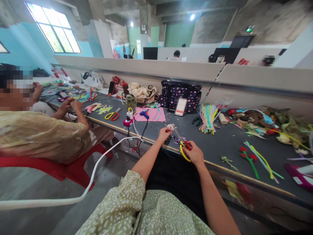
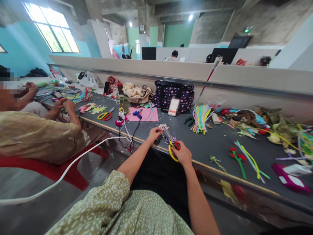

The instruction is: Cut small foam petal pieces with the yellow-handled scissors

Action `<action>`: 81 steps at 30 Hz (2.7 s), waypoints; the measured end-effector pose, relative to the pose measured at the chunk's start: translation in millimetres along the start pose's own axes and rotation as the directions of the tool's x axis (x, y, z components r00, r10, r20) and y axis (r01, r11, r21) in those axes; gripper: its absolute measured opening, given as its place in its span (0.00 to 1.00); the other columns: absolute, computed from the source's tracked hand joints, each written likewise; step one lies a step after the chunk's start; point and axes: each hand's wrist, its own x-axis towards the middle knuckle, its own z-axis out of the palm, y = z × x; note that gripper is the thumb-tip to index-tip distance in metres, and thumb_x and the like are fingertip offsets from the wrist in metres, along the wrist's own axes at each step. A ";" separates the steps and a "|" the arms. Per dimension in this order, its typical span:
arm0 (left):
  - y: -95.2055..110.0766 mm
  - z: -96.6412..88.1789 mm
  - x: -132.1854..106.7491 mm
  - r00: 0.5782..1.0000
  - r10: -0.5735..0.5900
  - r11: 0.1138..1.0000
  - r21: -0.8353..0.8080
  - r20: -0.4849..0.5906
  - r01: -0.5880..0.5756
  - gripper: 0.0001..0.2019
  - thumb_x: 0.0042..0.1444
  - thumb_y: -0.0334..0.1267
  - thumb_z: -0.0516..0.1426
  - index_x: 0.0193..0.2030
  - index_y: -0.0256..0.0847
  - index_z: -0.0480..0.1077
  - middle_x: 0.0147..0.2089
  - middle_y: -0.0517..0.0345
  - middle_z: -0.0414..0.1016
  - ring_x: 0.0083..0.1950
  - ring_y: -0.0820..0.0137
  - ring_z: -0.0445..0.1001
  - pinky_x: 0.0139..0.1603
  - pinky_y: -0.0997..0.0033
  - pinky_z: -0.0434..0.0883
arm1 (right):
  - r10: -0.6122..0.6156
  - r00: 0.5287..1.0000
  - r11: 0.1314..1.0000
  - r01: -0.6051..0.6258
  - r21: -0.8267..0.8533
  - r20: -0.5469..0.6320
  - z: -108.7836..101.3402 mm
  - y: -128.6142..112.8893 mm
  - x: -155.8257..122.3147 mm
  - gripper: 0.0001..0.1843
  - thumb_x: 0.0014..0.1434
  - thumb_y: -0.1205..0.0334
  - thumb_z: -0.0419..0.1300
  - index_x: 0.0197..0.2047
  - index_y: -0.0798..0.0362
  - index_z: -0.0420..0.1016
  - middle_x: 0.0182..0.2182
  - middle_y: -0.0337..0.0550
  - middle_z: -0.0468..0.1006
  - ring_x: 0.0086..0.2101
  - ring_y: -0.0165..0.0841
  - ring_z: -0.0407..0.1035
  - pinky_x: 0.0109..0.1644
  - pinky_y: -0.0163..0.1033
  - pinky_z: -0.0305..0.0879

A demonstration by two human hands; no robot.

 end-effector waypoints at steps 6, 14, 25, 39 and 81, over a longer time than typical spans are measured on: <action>6.0 1.3 -3.7 0.976 0.150 0.838 0.503 0.156 -0.209 0.08 0.34 0.27 0.65 0.20 0.40 0.69 0.24 0.59 0.66 0.29 0.71 0.65 0.41 0.69 0.65 | 0.037 0.999 0.998 -0.036 -0.044 0.019 -0.9 -2.9 -0.6 0.22 0.50 0.42 0.57 0.46 0.43 0.67 0.34 0.36 0.78 0.33 0.35 0.71 0.33 0.36 0.57; 3.4 5.6 -9.5 0.983 0.177 0.842 0.508 0.053 -0.179 0.07 0.40 0.27 0.62 0.19 0.40 0.68 0.27 0.56 0.68 0.35 0.68 0.68 0.45 0.68 0.65 | -0.004 1.000 0.999 0.004 -0.043 -0.004 -0.3 -1.3 -1.2 0.22 0.50 0.42 0.56 0.45 0.44 0.68 0.34 0.38 0.78 0.33 0.36 0.71 0.32 0.36 0.57; -1.4 -8.8 -7.2 0.984 0.041 0.987 -0.148 -0.175 -0.068 0.07 0.47 0.38 0.59 0.32 0.38 0.71 0.23 0.63 0.65 0.20 0.80 0.60 0.23 0.79 0.61 | -0.007 1.000 0.998 0.007 -0.069 0.008 2.7 0.8 -0.4 0.23 0.50 0.40 0.55 0.45 0.44 0.67 0.34 0.38 0.78 0.34 0.37 0.71 0.32 0.36 0.58; 0.2 -6.8 -14.7 0.941 0.326 0.852 0.459 -0.087 -0.253 0.21 0.46 0.23 0.53 0.47 0.42 0.71 0.39 0.54 0.65 0.36 0.71 0.64 0.43 0.70 0.64 | 0.009 1.000 0.988 -0.009 -0.156 0.002 1.4 -2.4 1.0 0.24 0.51 0.39 0.54 0.44 0.45 0.68 0.31 0.40 0.77 0.32 0.37 0.71 0.31 0.36 0.57; -3.0 0.2 -1.6 0.996 0.087 0.953 0.288 0.019 -0.089 0.05 0.46 0.32 0.60 0.32 0.37 0.75 0.28 0.59 0.71 0.27 0.75 0.67 0.31 0.74 0.68 | 0.024 0.999 0.999 -0.023 0.032 -0.038 0.8 0.1 0.1 0.23 0.50 0.41 0.56 0.45 0.45 0.68 0.32 0.38 0.78 0.31 0.35 0.71 0.32 0.36 0.58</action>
